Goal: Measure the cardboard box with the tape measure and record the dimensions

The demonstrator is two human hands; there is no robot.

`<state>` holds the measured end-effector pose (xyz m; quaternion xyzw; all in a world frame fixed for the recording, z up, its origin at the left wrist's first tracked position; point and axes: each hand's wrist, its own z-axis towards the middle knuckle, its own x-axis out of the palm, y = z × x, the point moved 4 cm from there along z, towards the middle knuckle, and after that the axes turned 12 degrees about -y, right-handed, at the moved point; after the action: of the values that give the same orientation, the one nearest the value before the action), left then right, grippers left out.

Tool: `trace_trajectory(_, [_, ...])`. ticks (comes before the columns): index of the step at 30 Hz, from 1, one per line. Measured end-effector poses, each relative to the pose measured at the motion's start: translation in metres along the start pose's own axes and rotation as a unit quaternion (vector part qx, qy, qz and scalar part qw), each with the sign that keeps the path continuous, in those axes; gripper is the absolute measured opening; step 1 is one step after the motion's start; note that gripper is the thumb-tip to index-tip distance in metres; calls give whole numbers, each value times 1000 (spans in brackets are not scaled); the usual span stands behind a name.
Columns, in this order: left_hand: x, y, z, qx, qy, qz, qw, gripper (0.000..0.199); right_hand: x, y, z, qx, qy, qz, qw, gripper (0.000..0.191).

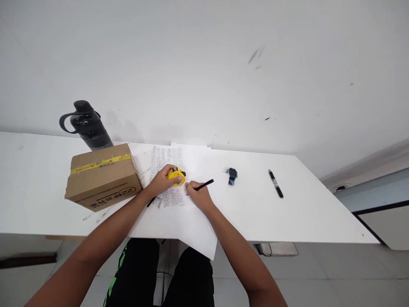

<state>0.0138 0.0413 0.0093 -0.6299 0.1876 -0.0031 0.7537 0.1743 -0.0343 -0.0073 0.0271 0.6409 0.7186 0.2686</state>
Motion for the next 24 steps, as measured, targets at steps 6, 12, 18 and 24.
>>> trace_trajectory(6, [0, -2, 0, -2, 5, 1, 1000, 47, -4, 1, 2, 16, -45, 11, 999, 41])
trace_trajectory(12, [0, -3, 0, 0, 4, -3, 1000, 47, -2, 3, 3, 25, -24, 11, 999, 37])
trace_trajectory(18, [1, -6, -2, -2, 8, -7, 1000, 47, -3, 0, 2, 18, -30, 2, 999, 39])
trace_trajectory(24, [1, -6, -2, -3, 8, -7, 1000, 46, -6, -2, 2, 15, -63, -10, 998, 40])
